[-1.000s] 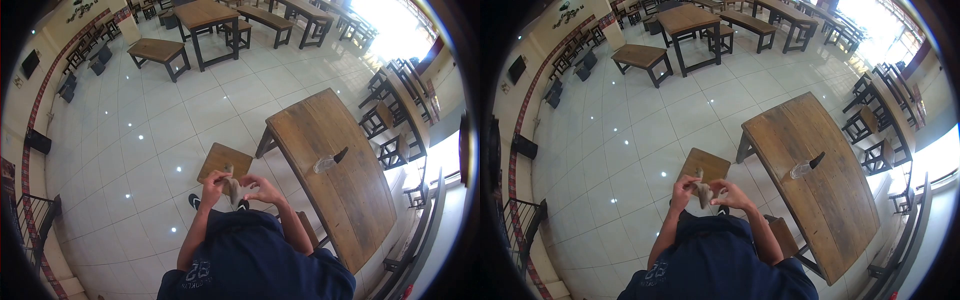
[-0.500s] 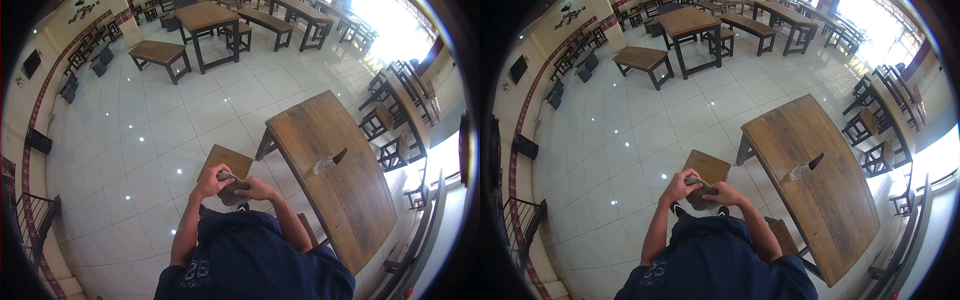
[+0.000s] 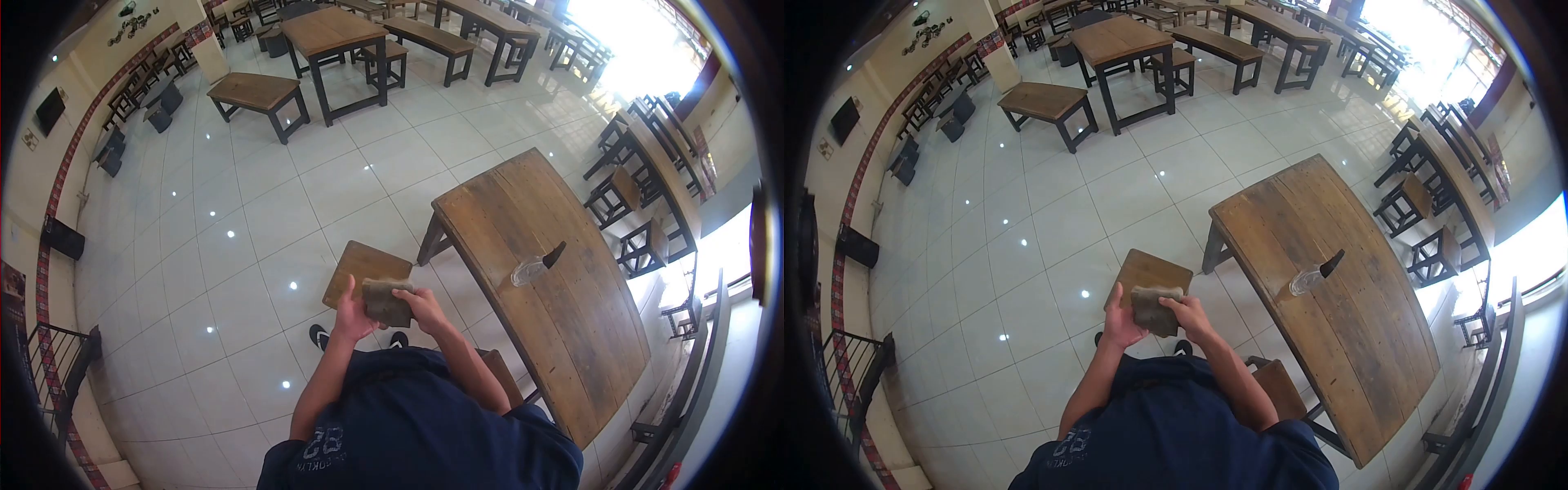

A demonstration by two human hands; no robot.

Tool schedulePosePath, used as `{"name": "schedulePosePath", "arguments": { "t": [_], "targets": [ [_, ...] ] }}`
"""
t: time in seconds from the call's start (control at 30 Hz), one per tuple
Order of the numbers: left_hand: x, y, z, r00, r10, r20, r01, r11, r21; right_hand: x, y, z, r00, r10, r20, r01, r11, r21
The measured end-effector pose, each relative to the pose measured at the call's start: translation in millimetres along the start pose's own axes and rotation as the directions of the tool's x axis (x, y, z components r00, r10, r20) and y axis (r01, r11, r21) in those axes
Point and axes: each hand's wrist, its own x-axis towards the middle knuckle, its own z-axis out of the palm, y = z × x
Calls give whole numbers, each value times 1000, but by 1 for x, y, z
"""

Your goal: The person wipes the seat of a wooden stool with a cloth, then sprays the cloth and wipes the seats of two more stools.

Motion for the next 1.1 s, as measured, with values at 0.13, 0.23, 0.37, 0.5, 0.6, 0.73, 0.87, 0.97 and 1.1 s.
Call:
{"name": "schedulePosePath", "arguments": {
  "t": [0.13, 0.23, 0.37, 0.5, 0.6, 0.73, 0.87, 0.97, 1.1],
  "targets": [
    [13, 12, -45, 943, 233, -236, 29, 651, 758, -6, -7, -10, 999, 1, 47, 5, 993, -120],
    [9, 13, -20, 957, 236, -169, -55, 719, 693, -6, -10, -13, 997, 32, 72, -18, 981, -192],
    [10, 14, 6, 940, 324, -110, -131, 637, 760, 0, -19, -15, 978, -147, 145, 169, 975, -147],
    [-31, 13, 101, 862, 483, 151, -408, 486, 773, -63, -98, -6, 796, -516, 318, 596, 762, -255],
    [-32, 38, 98, 752, 261, 606, -659, 279, 698, -86, -121, -13, 744, -423, 517, 541, 836, -95],
    [-19, 33, 77, 890, 226, 397, -439, 661, 608, -56, -107, -19, 798, -380, 469, 445, 895, -33],
    [-16, 23, 60, 952, 103, 288, -231, 860, 456, -25, -71, -21, 857, -303, 418, 248, 952, 181],
    [-11, 11, 49, 957, 205, 205, -268, 894, 358, -14, -57, -12, 895, -289, 340, 96, 869, 486],
    [5, -2, 58, 894, 371, 251, -430, 868, 250, -4, -43, 5, 878, -231, 420, -223, 579, 784]
  ]
}}
